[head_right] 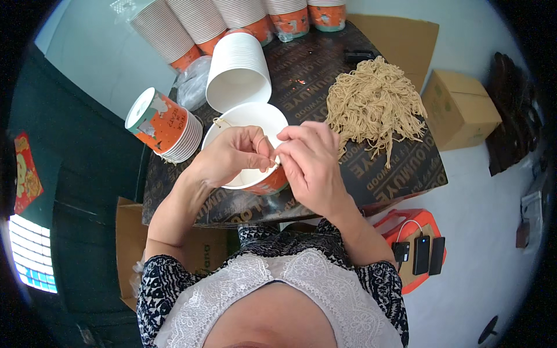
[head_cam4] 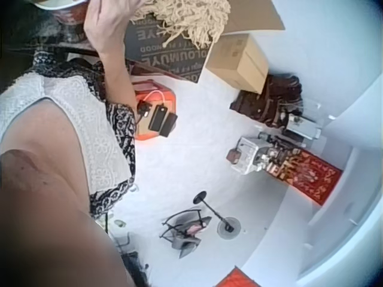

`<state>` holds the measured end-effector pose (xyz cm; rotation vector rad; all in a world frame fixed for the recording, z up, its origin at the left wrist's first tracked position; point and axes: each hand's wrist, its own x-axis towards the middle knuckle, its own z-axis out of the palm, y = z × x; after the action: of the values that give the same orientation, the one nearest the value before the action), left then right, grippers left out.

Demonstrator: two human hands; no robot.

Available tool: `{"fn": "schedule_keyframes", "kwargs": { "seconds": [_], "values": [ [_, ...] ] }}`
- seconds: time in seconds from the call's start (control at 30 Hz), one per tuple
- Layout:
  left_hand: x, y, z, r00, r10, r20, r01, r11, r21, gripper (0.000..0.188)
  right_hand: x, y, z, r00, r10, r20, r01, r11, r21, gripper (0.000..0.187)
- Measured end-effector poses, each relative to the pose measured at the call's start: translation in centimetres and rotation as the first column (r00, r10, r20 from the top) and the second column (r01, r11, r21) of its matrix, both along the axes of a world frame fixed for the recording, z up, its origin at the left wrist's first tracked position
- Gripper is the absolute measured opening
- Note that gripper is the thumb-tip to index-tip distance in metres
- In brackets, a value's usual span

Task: Manually tying rubber bands around the rims of paper bowls for packaging.

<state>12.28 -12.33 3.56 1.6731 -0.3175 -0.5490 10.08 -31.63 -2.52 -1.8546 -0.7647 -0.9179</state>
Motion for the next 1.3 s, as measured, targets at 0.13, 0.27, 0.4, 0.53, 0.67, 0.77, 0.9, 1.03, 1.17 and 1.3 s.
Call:
{"fn": "schedule_keyframes", "kwargs": {
  "seconds": [0.13,0.27,0.4,0.53,0.67,0.77,0.9,1.03,1.17,1.3],
  "values": [
    [-0.6,-0.2,0.1,0.999,-0.032,0.036,0.031,0.999,0.019,0.013,0.2,-0.4,0.1,0.998,-0.026,-0.048,0.022,0.996,-0.089,0.007],
    [-2.0,-1.2,-0.1,0.882,-0.046,0.469,-0.099,0.955,0.279,0.010,0.0,-0.2,0.4,0.998,-0.023,-0.056,0.016,0.993,-0.114,0.008],
    [-3.4,-2.2,-0.5,0.626,-0.085,0.775,-0.289,0.898,0.331,0.016,0.0,0.1,0.4,0.997,-0.012,-0.079,0.000,0.989,-0.145,0.009],
    [-3.7,-2.3,-1.1,0.421,-0.140,0.896,-0.371,0.875,0.311,0.020,-0.2,0.4,0.3,0.994,-0.003,-0.110,-0.010,0.993,-0.115,0.011],
    [-3.9,-2.1,-1.4,0.356,-0.198,0.913,-0.422,0.838,0.346,0.021,-0.2,0.1,0.7,0.990,0.043,-0.131,-0.060,0.990,-0.127,0.014],
    [-4.0,-2.0,-1.4,0.308,-0.210,0.928,-0.431,0.838,0.333,0.020,0.0,-0.4,0.7,0.982,0.093,-0.163,-0.114,0.986,-0.123,0.014],
    [-3.8,-1.8,-1.6,0.365,-0.153,0.918,-0.382,0.875,0.297,0.020,0.3,-0.8,0.3,0.950,0.208,-0.233,-0.228,0.972,-0.061,0.011],
    [-3.9,-1.7,-1.4,0.422,-0.116,0.899,-0.372,0.882,0.289,0.015,-0.1,-0.4,0.2,0.912,0.296,-0.283,-0.290,0.955,0.065,0.011],
    [-3.9,-1.2,-1.5,0.480,-0.087,0.873,-0.346,0.896,0.279,0.019,-0.5,0.2,-0.3,0.925,0.291,-0.245,-0.259,0.953,0.156,0.009],
    [-3.9,-1.0,-0.8,0.593,-0.035,0.804,-0.316,0.909,0.273,0.010,-1.2,0.6,-0.6,0.948,0.252,-0.196,-0.213,0.956,0.200,0.008]
  ]
}}
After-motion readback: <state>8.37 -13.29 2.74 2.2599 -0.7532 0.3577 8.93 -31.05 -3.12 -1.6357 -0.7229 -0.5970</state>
